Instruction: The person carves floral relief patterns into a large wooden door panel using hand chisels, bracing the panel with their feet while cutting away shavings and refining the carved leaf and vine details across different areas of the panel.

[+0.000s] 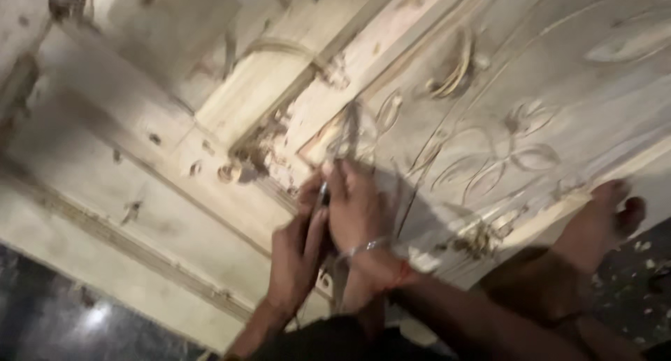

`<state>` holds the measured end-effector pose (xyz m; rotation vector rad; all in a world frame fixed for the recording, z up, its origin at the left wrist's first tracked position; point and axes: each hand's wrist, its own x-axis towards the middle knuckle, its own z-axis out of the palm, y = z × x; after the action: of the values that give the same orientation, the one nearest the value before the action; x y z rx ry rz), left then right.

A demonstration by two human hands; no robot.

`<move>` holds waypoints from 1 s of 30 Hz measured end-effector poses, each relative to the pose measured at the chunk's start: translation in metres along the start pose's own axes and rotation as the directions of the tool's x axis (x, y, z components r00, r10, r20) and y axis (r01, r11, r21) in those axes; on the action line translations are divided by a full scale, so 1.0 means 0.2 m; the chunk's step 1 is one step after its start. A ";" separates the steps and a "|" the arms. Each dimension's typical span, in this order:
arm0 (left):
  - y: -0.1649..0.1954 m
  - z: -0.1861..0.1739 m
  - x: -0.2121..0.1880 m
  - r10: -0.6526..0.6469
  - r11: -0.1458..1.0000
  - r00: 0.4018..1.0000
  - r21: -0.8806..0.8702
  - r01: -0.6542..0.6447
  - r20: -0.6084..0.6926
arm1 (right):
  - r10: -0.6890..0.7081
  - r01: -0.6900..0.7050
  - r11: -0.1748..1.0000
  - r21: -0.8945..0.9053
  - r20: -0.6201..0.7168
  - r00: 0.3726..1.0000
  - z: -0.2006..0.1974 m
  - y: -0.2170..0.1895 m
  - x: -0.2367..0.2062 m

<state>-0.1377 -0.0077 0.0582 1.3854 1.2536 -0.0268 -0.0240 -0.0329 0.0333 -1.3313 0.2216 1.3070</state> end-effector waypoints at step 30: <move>0.05 0.01 0.02 0.025 0.999 1.000 0.022 -0.025 0.009 | 0.041 -0.051 0.979 -0.200 -0.056 0.998 0.00 -0.11 0.00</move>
<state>-0.1278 -0.0042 0.0627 1.4185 1.2315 -0.0292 -0.0076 -0.0260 0.0457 -1.5398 0.1594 1.3631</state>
